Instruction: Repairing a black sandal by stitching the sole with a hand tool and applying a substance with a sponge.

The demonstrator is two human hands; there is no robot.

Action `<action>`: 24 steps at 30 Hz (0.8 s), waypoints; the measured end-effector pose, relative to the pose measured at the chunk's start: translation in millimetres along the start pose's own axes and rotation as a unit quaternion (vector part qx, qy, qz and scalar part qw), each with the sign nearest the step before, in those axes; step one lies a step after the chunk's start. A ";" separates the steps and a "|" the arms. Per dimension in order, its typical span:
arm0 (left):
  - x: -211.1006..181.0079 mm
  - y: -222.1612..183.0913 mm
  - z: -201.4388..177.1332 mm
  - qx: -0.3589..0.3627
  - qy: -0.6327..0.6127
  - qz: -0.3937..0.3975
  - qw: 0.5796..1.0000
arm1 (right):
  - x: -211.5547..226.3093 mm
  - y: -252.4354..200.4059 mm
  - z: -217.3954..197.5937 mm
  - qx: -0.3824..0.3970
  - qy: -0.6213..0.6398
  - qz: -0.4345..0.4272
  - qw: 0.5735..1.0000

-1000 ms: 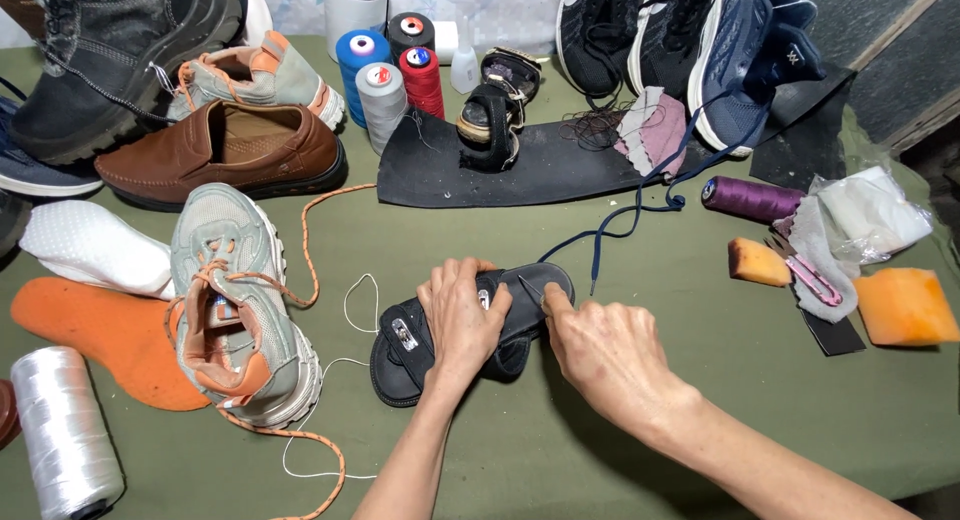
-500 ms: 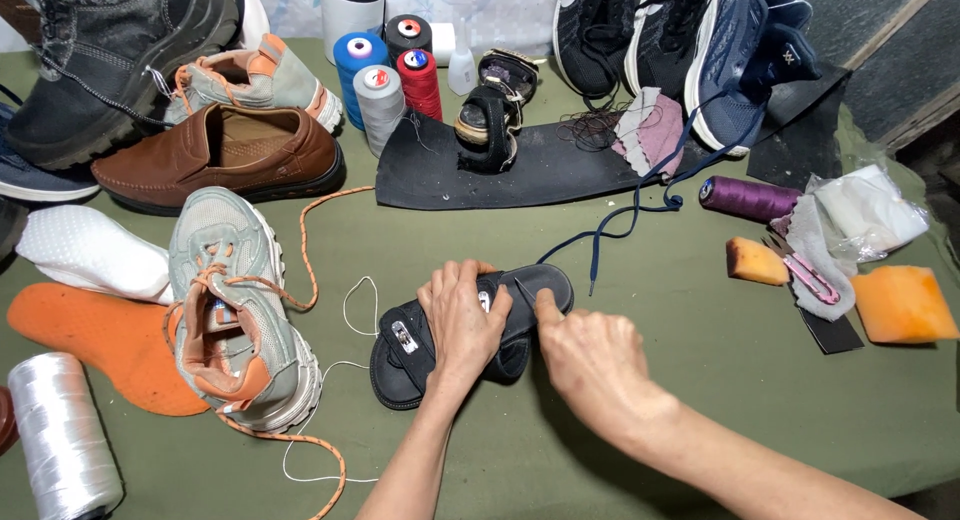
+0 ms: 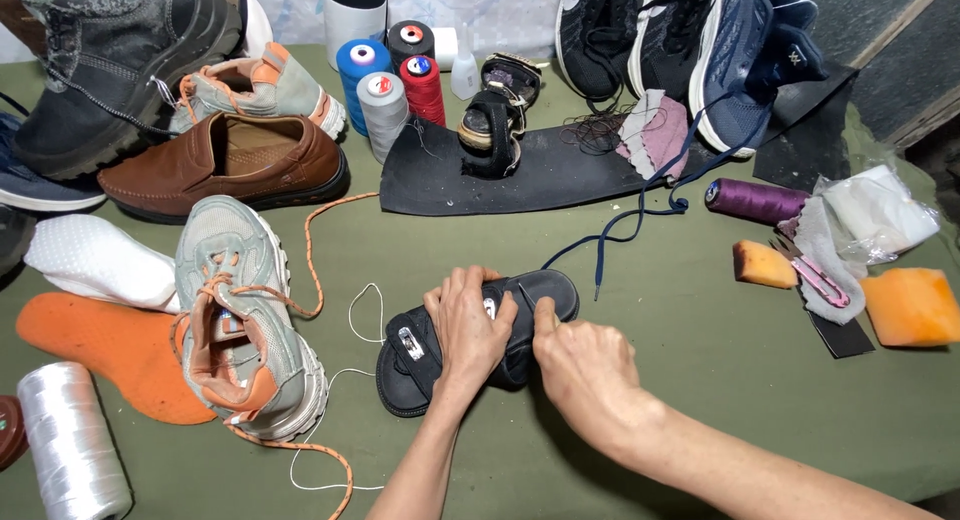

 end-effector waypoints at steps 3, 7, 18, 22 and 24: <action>2.4 0.7 3.8 -0.005 0.002 -0.001 1.000 | -4.9 2.7 -15.4 0.037 0.078 0.006 0.996; 2.6 0.7 1.1 -0.010 0.004 0.004 1.000 | -18.0 6.8 -29.6 0.068 0.157 0.032 0.985; 3.2 1.1 5.9 -0.003 -0.004 -0.004 1.000 | -11.4 10.9 7.4 0.029 0.046 -0.018 0.998; 2.3 0.7 4.6 0.002 -0.003 -0.001 1.000 | -3.0 -2.8 32.3 -0.105 -0.038 -0.040 0.993; 2.8 1.1 5.4 0.010 0.002 -0.005 1.000 | -0.9 -5.7 47.1 -0.126 -0.071 -0.026 0.989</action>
Point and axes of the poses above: each hand's wrist, its own y-axis towards the middle knuckle, its own z-axis out of the palm, x = y × z, the point moved 3 cm from there along y, towards the middle knuckle, and after that the axes turned 12 degrees about y, right-handed, at the moved point
